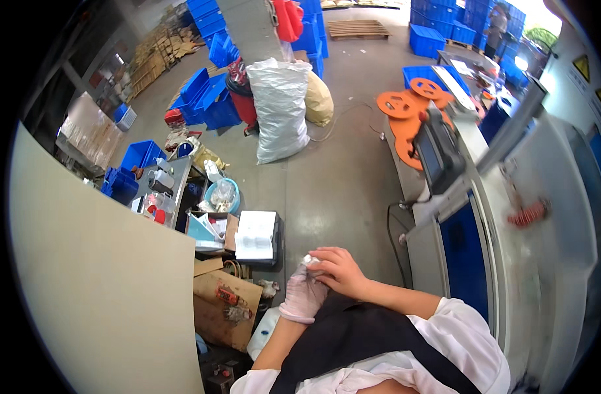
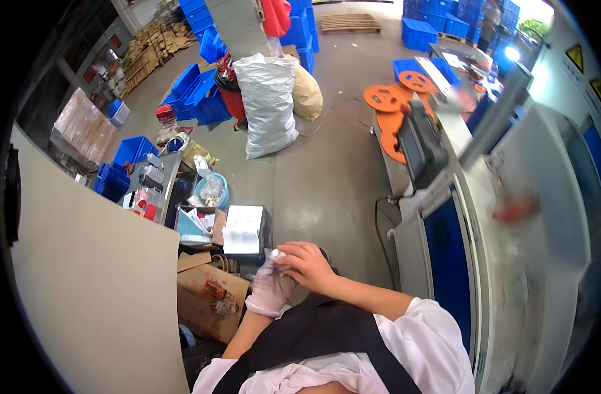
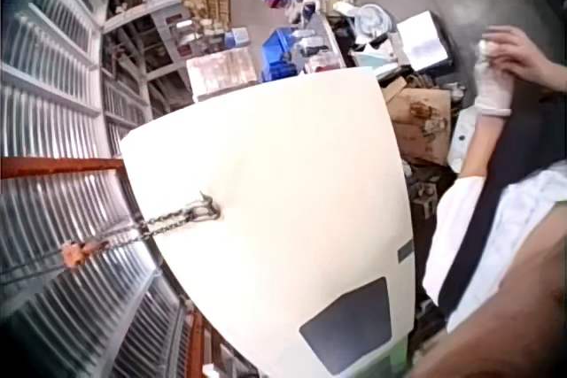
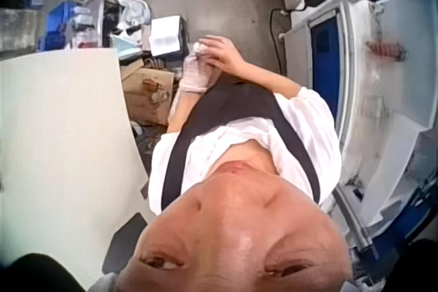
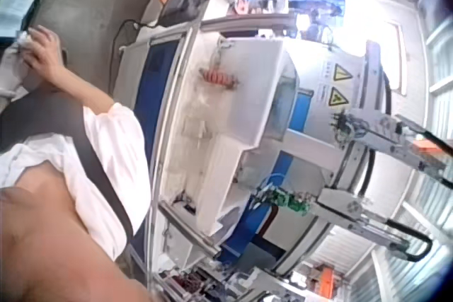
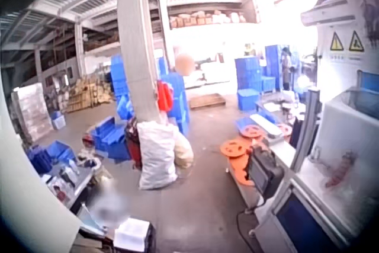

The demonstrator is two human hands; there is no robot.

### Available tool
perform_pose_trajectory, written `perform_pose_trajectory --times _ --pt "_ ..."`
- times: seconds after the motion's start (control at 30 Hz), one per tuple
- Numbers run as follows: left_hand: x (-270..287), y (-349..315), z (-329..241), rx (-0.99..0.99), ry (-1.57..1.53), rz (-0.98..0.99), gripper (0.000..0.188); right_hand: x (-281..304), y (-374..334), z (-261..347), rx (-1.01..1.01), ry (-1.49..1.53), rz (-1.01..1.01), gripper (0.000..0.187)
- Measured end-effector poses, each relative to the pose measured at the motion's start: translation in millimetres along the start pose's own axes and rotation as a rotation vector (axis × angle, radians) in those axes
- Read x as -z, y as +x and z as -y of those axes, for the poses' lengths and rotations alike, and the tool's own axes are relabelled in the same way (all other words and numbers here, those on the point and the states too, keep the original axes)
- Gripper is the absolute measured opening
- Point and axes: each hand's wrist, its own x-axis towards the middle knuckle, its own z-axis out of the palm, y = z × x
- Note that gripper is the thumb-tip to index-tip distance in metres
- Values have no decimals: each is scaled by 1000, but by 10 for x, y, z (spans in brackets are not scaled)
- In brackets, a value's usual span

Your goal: The person operates a machine by placing a blue reel onto a spindle and adjusting a transparent hopper. They then walk through the warehouse, pick up a large white sack, and place it into a blue crate. Finally, they pick up a yellow sack and place it into another blue crate.

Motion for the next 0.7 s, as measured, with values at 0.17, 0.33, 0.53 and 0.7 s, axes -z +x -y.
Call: perform_pose_trajectory --times 0.17,0.33,0.53,0.7 --pt "380 1370 -481 356 -618 -68 43 53 1124 -1292 -260 50 -2 34" --pt "1028 3015 -877 298 -372 -55 62 500 2217 -2613 -788 74 126 24" --pt "1606 4633 -1854 171 -242 -48 60 751 3113 -4502 -877 19 -397 24" --pt "2730 5519 -2381 67 -90 -286 57 983 4596 -6232 -927 -100 -690 66"
